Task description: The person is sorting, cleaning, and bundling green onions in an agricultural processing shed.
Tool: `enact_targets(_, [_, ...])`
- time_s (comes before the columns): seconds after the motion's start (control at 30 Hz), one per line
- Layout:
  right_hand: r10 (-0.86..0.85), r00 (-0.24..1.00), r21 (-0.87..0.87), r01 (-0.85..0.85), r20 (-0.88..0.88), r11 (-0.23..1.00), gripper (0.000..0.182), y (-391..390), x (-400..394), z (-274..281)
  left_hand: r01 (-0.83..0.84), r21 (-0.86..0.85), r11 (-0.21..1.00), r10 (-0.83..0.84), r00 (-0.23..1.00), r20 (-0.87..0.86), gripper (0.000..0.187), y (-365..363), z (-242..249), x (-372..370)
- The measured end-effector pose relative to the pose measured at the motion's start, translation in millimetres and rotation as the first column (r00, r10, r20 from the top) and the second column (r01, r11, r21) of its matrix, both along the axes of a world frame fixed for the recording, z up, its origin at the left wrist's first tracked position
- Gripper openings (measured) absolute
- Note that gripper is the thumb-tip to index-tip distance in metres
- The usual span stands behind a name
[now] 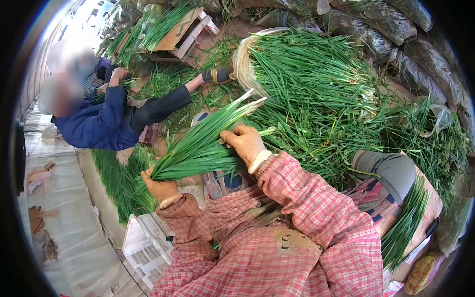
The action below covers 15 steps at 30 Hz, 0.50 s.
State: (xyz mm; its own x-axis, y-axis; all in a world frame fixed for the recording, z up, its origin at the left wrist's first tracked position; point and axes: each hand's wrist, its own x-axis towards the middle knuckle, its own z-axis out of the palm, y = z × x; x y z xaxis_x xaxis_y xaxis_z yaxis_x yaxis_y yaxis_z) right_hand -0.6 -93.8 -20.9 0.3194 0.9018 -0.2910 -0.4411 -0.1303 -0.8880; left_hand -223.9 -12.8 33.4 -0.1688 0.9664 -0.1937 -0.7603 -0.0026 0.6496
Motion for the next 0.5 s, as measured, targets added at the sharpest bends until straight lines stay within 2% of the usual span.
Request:
enact_targets(0.03, [-0.021,0.996,-0.045,0.017,-0.084,0.999,0.022,-7.4,4.0,12.9,-0.072,-0.047,0.996,0.070,0.997,-0.033,0.042,0.3,1.3,3.3])
enact_targets(0.07, [-0.058,0.962,-0.093,0.034,-0.268,0.995,0.018,-18.9,9.5,28.1,-0.042,-0.031,0.999,0.042,0.999,-0.004,0.043,0.1,-0.3,1.9])
enact_targets(0.1, [0.041,0.870,0.064,-0.011,-0.492,0.998,0.017,-31.1,18.8,20.5,-0.011,-0.012,1.000,0.012,1.000,0.023,0.045,1.9,-2.6,-2.7])
enact_targets(0.13, [0.169,0.723,0.225,-0.019,-0.670,0.974,0.018,-46.2,31.3,11.4,0.016,0.005,1.000,-0.016,0.999,0.048,0.047,4.6,-5.8,-8.5])
enact_targets(0.27, [0.077,0.851,0.377,0.147,-0.519,0.915,0.027,-117.6,77.9,48.1,-0.049,0.004,0.999,0.049,0.998,-0.037,0.046,9.5,-14.7,-18.0])
enact_targets(0.33, [-0.034,0.934,0.371,0.174,-0.355,0.912,0.024,-150.7,107.7,48.3,-0.005,0.026,1.000,0.004,1.000,0.030,0.044,10.1,-17.3,-22.7])
enact_targets(0.37, [-0.017,1.000,0.095,0.017,-0.005,0.995,0.019,-165.9,130.3,41.4,0.031,0.058,0.998,-0.033,0.999,0.043,0.042,11.2,-19.5,-25.1])
enact_targets(0.4, [0.111,0.940,-0.227,-0.037,0.324,0.973,0.016,-176.3,150.9,35.8,0.064,0.091,0.994,-0.070,0.996,0.056,0.040,10.3,-21.9,-26.0])
enact_targets(0.43, [0.408,0.675,-0.450,-0.125,0.615,0.884,0.016,-169.4,157.4,29.3,-0.009,0.025,1.000,0.009,1.000,0.023,0.041,7.8,-12.9,-15.9])
enact_targets(0.5, [0.224,0.308,-0.259,0.075,0.924,0.963,0.023,-146.9,144.1,30.0,-0.028,-0.005,1.000,0.028,0.999,0.041,0.044,12.3,-15.2,-15.7])
